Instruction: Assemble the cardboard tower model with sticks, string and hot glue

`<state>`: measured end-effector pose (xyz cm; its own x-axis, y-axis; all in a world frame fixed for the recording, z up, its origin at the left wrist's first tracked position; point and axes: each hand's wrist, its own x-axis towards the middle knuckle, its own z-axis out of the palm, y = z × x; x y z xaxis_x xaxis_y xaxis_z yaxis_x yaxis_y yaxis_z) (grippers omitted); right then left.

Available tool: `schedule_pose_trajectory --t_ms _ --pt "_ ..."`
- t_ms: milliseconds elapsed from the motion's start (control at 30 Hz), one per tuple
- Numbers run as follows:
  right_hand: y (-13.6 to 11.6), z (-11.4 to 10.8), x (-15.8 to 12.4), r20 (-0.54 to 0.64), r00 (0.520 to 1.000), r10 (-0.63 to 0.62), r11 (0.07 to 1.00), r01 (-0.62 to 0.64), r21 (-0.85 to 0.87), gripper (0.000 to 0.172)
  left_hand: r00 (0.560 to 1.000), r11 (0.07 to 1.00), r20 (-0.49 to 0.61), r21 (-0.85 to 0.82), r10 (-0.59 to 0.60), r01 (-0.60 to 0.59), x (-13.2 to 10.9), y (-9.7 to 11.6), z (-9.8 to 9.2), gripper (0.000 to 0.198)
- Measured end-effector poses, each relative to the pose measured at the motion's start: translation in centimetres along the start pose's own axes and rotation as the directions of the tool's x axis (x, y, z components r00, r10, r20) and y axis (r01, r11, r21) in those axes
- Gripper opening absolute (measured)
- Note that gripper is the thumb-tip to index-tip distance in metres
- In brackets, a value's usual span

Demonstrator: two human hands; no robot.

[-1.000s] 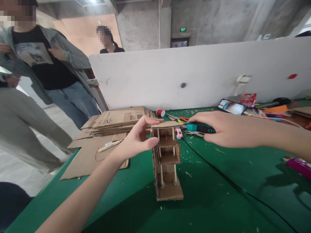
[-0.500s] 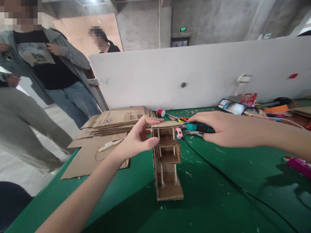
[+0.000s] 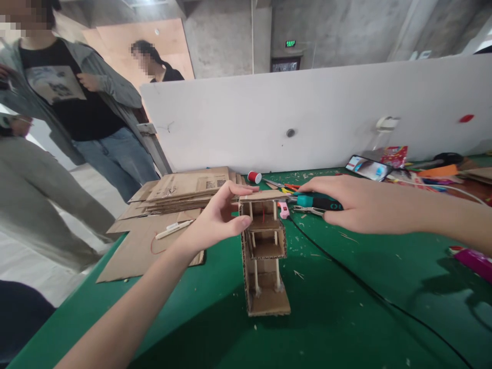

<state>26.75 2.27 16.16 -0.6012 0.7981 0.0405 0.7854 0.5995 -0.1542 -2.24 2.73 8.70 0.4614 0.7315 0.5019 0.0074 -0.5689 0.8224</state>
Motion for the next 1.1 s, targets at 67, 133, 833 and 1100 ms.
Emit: schedule_pose_trajectory --t_ms 67,133,833,1100 --pt "-0.11 -0.05 0.02 0.009 1.000 0.012 1.000 -0.012 -0.003 0.048 1.000 1.000 -0.005 0.018 0.017 -0.016 0.01 0.00 0.00 0.034" --pt "-0.27 -0.12 0.06 0.014 1.000 0.025 1.000 -0.025 -0.002 0.051 1.000 1.000 -0.003 0.023 0.014 -0.013 0.00 0.06 0.01 0.034" --pt "-0.50 0.12 0.20 0.025 1.000 0.019 1.000 -0.020 0.016 0.050 1.000 1.000 0.007 -0.012 0.002 -0.002 -0.01 -0.04 -0.07 0.037" --pt "-0.50 0.24 0.28 0.013 1.000 0.014 1.000 -0.015 0.015 0.051 1.000 1.000 0.012 -0.004 0.005 -0.005 0.03 -0.14 -0.04 0.037"
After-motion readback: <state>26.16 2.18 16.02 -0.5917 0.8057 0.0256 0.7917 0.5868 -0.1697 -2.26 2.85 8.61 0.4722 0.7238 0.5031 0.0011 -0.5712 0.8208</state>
